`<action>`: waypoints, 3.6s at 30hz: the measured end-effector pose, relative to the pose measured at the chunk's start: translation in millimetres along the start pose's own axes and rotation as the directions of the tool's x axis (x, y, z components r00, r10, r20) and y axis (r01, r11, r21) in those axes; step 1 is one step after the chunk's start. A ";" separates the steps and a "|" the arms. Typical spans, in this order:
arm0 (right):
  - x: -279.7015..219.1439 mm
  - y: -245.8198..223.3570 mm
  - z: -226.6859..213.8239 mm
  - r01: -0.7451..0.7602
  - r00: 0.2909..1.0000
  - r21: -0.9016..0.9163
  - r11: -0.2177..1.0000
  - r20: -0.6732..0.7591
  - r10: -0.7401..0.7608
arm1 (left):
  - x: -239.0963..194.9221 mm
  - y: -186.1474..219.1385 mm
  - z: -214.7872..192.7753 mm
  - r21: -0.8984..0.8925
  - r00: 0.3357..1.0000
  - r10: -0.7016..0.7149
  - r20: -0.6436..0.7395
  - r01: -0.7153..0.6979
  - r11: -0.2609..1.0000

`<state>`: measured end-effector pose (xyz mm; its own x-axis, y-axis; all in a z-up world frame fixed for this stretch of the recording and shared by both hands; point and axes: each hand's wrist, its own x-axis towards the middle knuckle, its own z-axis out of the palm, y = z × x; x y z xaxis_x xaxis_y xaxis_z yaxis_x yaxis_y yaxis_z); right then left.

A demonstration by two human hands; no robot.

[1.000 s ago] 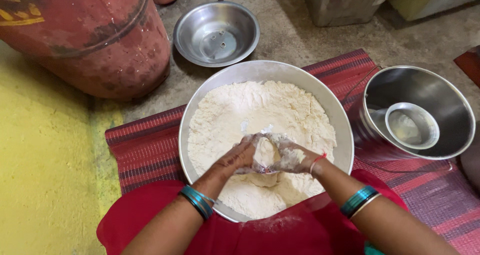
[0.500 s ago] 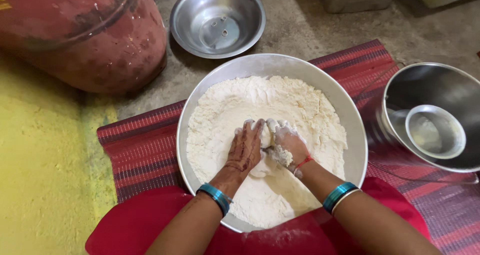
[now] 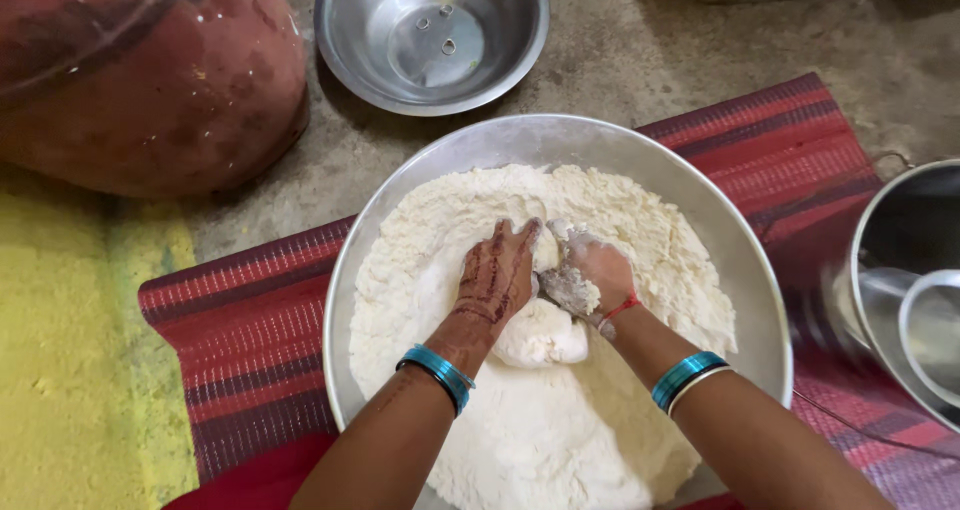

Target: The person kneads a large quantity of flour in a wide metal basin using both hands. They repeatedly press, fold, and turn the mixture to form a cohesive dough ball. The person works continuously on the same batch of flour throughout the clip.

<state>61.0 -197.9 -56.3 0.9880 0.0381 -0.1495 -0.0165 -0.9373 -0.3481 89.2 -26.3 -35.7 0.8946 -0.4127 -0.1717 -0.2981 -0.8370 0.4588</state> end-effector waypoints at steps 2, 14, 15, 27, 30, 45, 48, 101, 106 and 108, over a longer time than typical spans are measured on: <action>9.6 2.8 0.4 -0.010 1.000 0.008 1.000 -0.001 0.010 | 9.2 -7.8 2.0 -0.022 0.999 0.032 -0.041 -0.033 0.999; 33.0 20.5 27.3 -0.095 0.994 -0.041 0.995 -0.059 0.093 | 25.7 -26.0 22.4 -0.013 0.987 -0.046 -0.153 0.045 0.999; 27.5 18.6 27.4 -0.104 0.994 -0.028 0.994 -0.043 0.102 | 20.3 -25.1 27.7 -0.004 0.981 -0.028 -0.192 0.028 1.000; -122.4 -33.8 -52.7 0.076 0.958 0.027 0.997 0.275 -0.080 | -129.1 9.4 -23.4 0.049 0.971 0.238 0.024 -0.239 0.970; -151.2 -57.6 -49.2 0.081 0.957 -0.061 0.995 0.284 -0.060 | -152.4 13.4 -22.2 0.127 0.975 0.219 0.043 -0.222 0.967; -50.7 41.4 96.9 0.099 0.991 -0.310 0.946 -0.058 -0.123 | -59.4 -13.0 59.4 0.118 0.970 0.153 -0.191 -0.132 0.984; -29.1 48.9 92.1 0.102 0.988 -0.358 0.928 -0.069 -0.136 | -35.4 -6.5 48.5 0.144 0.993 0.068 -0.092 -0.054 0.988; -56.7 52.4 103.6 0.148 0.976 -0.266 0.952 -0.118 -0.185 | -74.3 0.5 28.0 0.137 0.989 0.146 -0.019 -0.142 0.980; -23.7 78.6 111.3 0.104 0.992 -0.317 0.943 -0.034 -0.121 | -36.3 -12.8 40.2 0.175 0.956 0.234 -0.178 -0.203 0.963; -8.4 78.8 108.5 0.065 0.997 -0.299 0.952 -0.013 -0.072 | -26.4 -9.0 27.7 0.089 0.997 0.072 -0.033 -0.069 0.994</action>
<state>34.7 -234.5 -182.8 0.9886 0.1012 -0.1119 0.0945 -0.9935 -0.0642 59.0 -17.8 -59.5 0.8813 -0.4599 -0.1092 -0.3874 -0.8351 0.3905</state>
